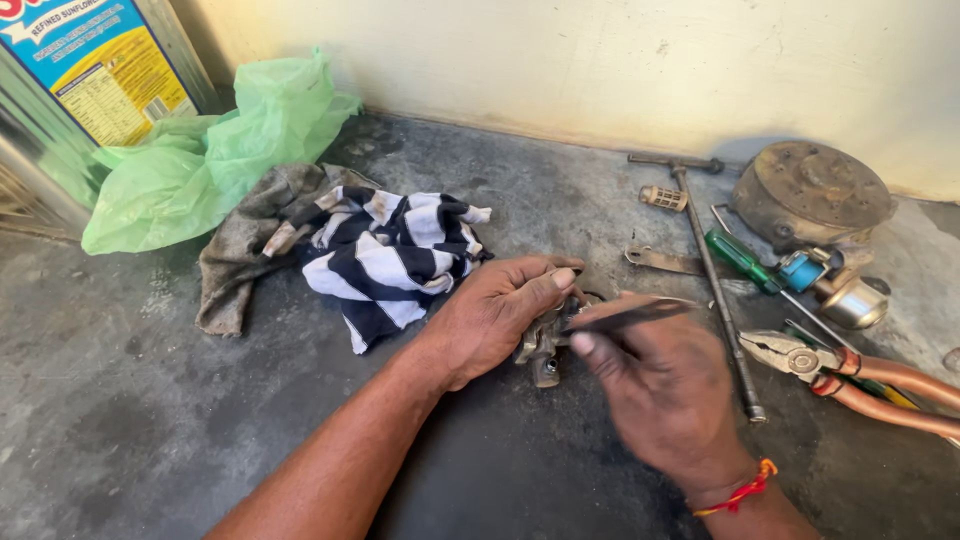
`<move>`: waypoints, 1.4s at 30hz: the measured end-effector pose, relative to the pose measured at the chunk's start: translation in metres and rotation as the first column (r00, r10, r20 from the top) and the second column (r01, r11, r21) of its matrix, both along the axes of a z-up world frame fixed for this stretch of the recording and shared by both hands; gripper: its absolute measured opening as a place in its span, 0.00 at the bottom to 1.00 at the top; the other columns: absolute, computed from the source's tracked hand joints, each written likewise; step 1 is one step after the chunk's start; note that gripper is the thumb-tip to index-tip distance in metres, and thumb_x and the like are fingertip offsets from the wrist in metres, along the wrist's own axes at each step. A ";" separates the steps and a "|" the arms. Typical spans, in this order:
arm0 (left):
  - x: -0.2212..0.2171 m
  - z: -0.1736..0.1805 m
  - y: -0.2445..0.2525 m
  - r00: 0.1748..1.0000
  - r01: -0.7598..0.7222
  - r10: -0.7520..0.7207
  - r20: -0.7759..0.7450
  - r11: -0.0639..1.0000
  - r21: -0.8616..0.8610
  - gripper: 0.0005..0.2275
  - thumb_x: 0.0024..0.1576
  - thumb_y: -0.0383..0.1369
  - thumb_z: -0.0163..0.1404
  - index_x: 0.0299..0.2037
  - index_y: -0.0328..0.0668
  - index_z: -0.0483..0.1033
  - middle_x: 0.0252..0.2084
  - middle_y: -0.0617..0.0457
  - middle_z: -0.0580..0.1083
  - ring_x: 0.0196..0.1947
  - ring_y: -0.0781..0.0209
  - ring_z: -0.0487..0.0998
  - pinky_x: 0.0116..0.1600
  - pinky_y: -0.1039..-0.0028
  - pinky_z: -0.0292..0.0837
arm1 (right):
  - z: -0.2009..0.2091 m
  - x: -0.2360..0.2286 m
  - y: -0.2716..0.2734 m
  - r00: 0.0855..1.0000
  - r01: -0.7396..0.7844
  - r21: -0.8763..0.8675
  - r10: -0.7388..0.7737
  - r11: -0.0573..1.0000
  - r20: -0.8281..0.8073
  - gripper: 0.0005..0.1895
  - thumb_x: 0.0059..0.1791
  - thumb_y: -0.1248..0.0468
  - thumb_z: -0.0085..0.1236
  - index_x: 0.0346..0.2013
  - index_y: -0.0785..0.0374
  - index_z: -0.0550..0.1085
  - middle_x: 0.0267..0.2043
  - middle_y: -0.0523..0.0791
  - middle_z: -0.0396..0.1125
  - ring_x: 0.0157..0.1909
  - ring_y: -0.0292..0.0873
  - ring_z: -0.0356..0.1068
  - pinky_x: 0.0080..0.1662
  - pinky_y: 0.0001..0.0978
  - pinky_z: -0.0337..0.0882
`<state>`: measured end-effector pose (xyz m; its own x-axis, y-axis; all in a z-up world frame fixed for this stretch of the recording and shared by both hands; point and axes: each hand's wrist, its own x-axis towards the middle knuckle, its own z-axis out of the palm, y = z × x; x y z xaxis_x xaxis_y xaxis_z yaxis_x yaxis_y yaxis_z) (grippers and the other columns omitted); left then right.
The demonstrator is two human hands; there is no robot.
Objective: The person manipulates a small automotive component on a workbench by hand and using a hacksaw blade to scrape its surface.
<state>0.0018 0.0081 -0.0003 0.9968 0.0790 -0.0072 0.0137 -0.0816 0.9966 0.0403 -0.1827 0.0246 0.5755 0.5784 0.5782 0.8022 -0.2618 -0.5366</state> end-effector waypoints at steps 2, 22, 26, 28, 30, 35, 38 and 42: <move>-0.001 -0.001 -0.001 1.000 0.005 -0.004 0.023 0.999 -0.049 0.22 0.63 0.46 0.44 0.57 0.36 0.76 0.44 0.48 0.80 0.48 0.61 0.79 0.54 0.70 0.76 | 0.000 -0.004 -0.002 0.992 -0.100 0.042 0.097 0.994 0.074 0.07 0.49 0.64 0.64 0.40 0.60 0.78 0.37 0.43 0.76 0.39 0.39 0.76 0.45 0.33 0.75; 0.002 -0.004 -0.003 0.990 -0.081 0.086 0.109 0.995 -0.056 0.17 0.63 0.42 0.46 0.51 0.35 0.77 0.41 0.53 0.78 0.42 0.68 0.76 0.48 0.73 0.74 | -0.015 0.012 0.002 0.885 0.127 0.258 0.008 0.958 -0.465 0.09 0.48 0.69 0.63 0.42 0.67 0.74 0.36 0.45 0.76 0.39 0.33 0.74 0.38 0.25 0.75; 0.000 -0.001 -0.005 0.988 -0.098 0.100 0.116 0.995 -0.019 0.18 0.63 0.42 0.47 0.53 0.35 0.75 0.42 0.52 0.76 0.43 0.67 0.74 0.49 0.73 0.74 | -0.021 0.012 0.004 0.851 0.164 0.269 0.002 0.949 -0.526 0.11 0.49 0.70 0.64 0.44 0.66 0.73 0.35 0.45 0.75 0.37 0.34 0.73 0.37 0.26 0.74; 0.001 0.000 -0.006 0.989 -0.099 0.100 0.108 0.995 -0.009 0.18 0.63 0.42 0.47 0.53 0.35 0.75 0.42 0.51 0.76 0.43 0.66 0.74 0.49 0.72 0.74 | -0.023 0.012 0.005 0.848 0.171 0.272 -0.001 0.947 -0.530 0.11 0.49 0.69 0.63 0.44 0.66 0.73 0.35 0.46 0.74 0.37 0.34 0.74 0.37 0.26 0.74; 0.001 0.001 -0.007 0.989 -0.102 0.100 0.105 0.995 0.012 0.18 0.63 0.42 0.47 0.53 0.35 0.75 0.42 0.50 0.76 0.44 0.65 0.75 0.49 0.72 0.74 | -0.026 0.012 0.006 0.844 0.157 0.292 0.025 0.943 -0.535 0.11 0.49 0.69 0.62 0.44 0.66 0.72 0.37 0.46 0.74 0.40 0.34 0.74 0.39 0.26 0.75; 0.001 0.006 -0.007 0.992 -0.102 0.098 0.077 0.993 0.051 0.20 0.62 0.44 0.44 0.56 0.37 0.73 0.45 0.48 0.77 0.48 0.62 0.77 0.53 0.69 0.75 | -0.022 0.005 0.006 0.844 0.095 0.401 0.140 0.911 -0.518 0.11 0.47 0.71 0.64 0.43 0.68 0.74 0.43 0.47 0.75 0.44 0.37 0.76 0.47 0.27 0.78; -0.001 0.004 -0.006 0.992 -0.089 0.085 0.094 0.995 0.042 0.20 0.63 0.44 0.44 0.56 0.36 0.74 0.47 0.47 0.78 0.49 0.60 0.77 0.54 0.68 0.74 | -0.015 0.004 -0.002 0.811 0.157 0.420 0.126 0.894 -0.571 0.10 0.48 0.72 0.63 0.44 0.68 0.75 0.41 0.49 0.75 0.43 0.39 0.76 0.44 0.27 0.78; -0.002 0.003 -0.004 0.992 -0.088 0.083 0.099 0.995 0.040 0.21 0.64 0.45 0.44 0.56 0.36 0.75 0.49 0.46 0.78 0.51 0.61 0.78 0.55 0.69 0.74 | -0.015 0.001 -0.005 0.935 0.016 0.370 0.117 0.929 -0.336 0.11 0.46 0.73 0.63 0.42 0.68 0.74 0.48 0.48 0.74 0.49 0.39 0.75 0.46 0.27 0.81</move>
